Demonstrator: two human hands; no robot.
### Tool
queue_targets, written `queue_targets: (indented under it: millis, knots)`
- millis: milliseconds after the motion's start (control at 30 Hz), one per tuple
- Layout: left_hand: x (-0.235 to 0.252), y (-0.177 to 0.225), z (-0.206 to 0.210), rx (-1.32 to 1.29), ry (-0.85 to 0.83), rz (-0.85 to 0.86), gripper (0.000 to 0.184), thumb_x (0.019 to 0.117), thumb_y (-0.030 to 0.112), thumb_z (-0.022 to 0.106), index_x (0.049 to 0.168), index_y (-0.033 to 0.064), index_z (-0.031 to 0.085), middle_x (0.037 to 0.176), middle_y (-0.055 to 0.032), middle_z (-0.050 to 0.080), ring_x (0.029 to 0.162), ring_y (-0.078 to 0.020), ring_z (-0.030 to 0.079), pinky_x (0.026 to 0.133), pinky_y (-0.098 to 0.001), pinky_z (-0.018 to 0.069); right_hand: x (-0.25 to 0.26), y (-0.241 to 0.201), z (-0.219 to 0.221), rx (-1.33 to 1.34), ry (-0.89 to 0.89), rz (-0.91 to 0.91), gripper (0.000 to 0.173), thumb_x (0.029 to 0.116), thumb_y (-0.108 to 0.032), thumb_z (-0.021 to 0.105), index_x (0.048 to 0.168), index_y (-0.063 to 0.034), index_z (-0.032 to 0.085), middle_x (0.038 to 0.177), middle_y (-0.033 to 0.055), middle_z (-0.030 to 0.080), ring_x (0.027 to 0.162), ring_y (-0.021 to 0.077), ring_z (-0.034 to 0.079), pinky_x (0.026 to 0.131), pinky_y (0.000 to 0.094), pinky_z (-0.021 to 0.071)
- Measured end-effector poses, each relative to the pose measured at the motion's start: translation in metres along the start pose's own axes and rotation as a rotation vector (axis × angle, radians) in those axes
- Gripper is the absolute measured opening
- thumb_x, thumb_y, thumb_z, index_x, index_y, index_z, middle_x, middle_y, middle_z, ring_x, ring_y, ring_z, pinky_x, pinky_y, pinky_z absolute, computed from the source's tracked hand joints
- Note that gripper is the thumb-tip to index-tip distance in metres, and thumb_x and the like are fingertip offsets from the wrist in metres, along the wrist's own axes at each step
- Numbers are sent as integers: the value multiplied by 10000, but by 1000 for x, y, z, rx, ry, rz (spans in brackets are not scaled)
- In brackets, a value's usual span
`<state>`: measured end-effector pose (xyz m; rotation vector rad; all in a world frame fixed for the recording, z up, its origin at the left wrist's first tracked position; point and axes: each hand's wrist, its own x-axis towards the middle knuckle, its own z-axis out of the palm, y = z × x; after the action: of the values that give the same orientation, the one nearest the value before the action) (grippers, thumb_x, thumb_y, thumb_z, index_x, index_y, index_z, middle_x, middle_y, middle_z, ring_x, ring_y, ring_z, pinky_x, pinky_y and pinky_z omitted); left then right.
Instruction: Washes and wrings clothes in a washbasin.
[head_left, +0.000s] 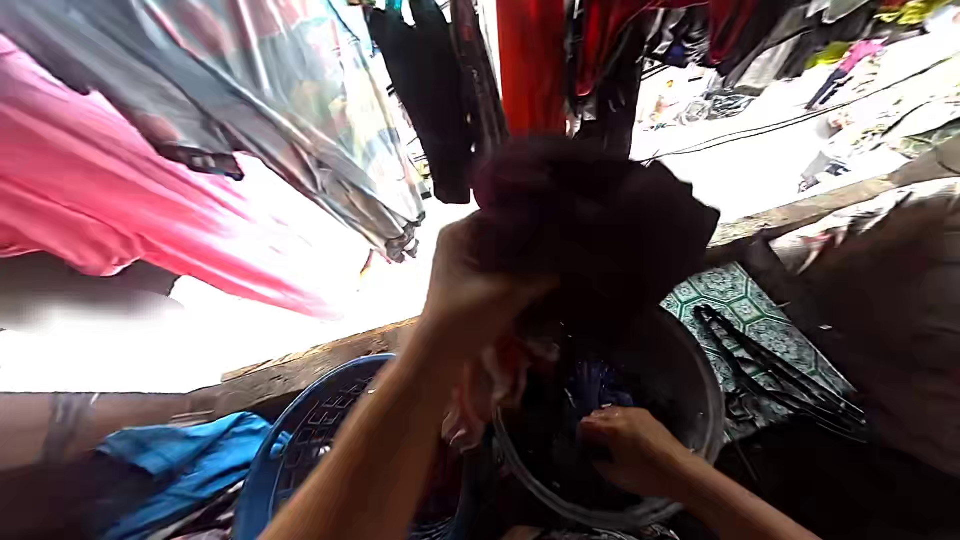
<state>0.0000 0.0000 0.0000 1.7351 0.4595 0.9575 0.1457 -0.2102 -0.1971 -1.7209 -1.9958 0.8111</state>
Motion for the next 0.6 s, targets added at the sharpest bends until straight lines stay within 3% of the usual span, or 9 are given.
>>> queue_targets:
  millis: [67,133,200,267,333,400,467,533,600]
  knots:
    - [1,-48,47,241,-142,-261,358,692,155,873,1007,81,720,902,-36,735,858,-165,710,770,-447,602,-11,-5,16,-30,63,-111,249,764,-127,813,1003,-133,743,924,76,731,892,291,725,777,566,597]
    - [-8,-89,94,422,-301,-443,487,740,158,899,1164,31,696,1102,-179,709,1057,-333,679,919,-581,541,-18,-3,29,-51,35,-174,275,750,-120,823,1014,-142,748,895,92,705,870,311,709,752,546,594]
    - [-19,-143,132,521,-403,-530,583,749,159,895,1255,5,652,1229,-257,644,1168,-418,619,973,-606,507,-22,-2,25,18,-68,-172,306,816,-161,794,1119,-150,754,955,133,711,945,356,695,826,568,567]
    - [-27,-194,155,542,-507,-610,670,750,202,886,1338,37,610,1326,-277,580,1236,-447,561,1000,-614,485,-23,0,0,113,-192,-89,343,935,-318,736,1256,-198,724,1056,129,727,1060,339,678,963,581,511]
    - [-36,-215,159,499,-608,-623,843,757,266,908,1465,42,508,1451,-294,488,1312,-456,502,1063,-592,445,-20,15,-23,165,15,-39,285,932,-378,735,1124,-173,782,974,56,770,966,236,729,936,516,563]
    - [-44,-205,145,404,-599,-577,855,803,228,883,1501,-9,450,1506,-311,438,1370,-453,466,1118,-568,408,-4,45,-42,92,336,2,213,976,-278,639,990,-115,775,935,33,746,938,202,706,888,464,573]
    - [-52,-195,121,407,-480,-454,687,858,168,829,1442,-21,520,1486,-287,484,1375,-422,485,1128,-544,417,24,80,-50,-54,438,98,238,991,-238,610,1113,-98,759,1125,102,735,1105,313,674,930,573,528]
    - [-64,-191,82,596,-381,-325,516,921,219,768,1372,33,600,1468,-211,531,1371,-354,509,1121,-527,440,49,113,-37,-86,266,304,385,1015,-330,621,1361,-168,671,1445,173,583,1360,422,509,1031,699,411]
    - [-92,-183,32,795,-210,-211,460,944,308,721,1332,69,653,1454,-185,557,1400,-374,475,1135,-578,406,65,133,-16,-87,20,492,524,1068,-447,480,1532,-206,504,1632,181,357,1516,427,282,1158,735,204]
